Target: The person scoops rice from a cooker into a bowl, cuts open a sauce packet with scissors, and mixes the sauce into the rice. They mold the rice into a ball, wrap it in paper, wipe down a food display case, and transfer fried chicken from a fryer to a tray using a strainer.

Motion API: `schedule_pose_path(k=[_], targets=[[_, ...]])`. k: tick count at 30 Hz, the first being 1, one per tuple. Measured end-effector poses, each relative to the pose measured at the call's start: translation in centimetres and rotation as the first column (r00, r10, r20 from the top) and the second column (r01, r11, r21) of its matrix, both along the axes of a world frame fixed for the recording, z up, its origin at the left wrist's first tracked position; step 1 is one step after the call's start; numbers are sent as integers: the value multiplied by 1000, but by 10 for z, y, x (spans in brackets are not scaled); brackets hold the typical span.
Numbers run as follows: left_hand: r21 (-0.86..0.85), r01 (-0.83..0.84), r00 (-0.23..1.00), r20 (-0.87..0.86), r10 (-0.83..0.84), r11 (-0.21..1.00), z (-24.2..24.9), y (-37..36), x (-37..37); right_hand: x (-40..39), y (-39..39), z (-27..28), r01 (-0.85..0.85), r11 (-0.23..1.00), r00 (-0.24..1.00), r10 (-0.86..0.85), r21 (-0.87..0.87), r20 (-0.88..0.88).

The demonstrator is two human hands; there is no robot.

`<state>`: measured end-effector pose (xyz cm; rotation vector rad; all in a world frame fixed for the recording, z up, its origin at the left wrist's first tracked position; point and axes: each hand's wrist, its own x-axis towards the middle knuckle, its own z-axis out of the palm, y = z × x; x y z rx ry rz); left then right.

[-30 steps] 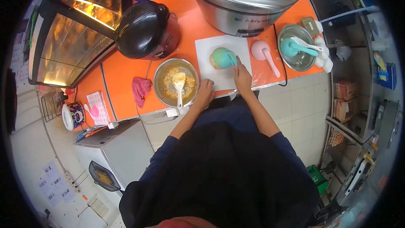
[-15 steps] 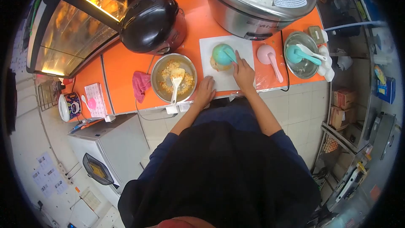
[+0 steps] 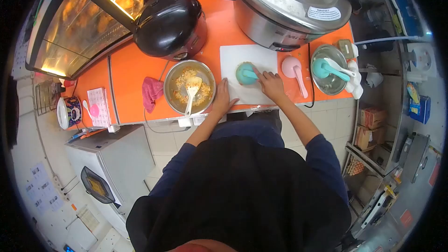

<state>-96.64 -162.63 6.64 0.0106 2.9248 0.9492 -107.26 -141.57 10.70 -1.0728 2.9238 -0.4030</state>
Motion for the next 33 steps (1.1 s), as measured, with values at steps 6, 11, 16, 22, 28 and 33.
schedule_pose_path(k=[6,11,16,22,28,33], targets=[[-26,18,999,29,-17,1000,4,3,0,11,10,-13,62,983,998,-58,-171,29],[-115,38,997,66,-30,993,8,7,0,7,16,-28,126,983,988,-112,-134,104],[-151,101,995,3,-102,983,9,5,5,5,16,-28,149,980,984,-133,-136,119],[-260,404,901,-55,-431,877,-25,-10,28,13,0,22,160,967,986,-147,-198,80],[-237,342,920,-116,-376,909,-45,11,33,51,-119,43,17,927,990,37,-374,136],[-422,394,919,168,-356,817,-24,16,22,64,-153,46,-25,927,988,79,-374,130]])
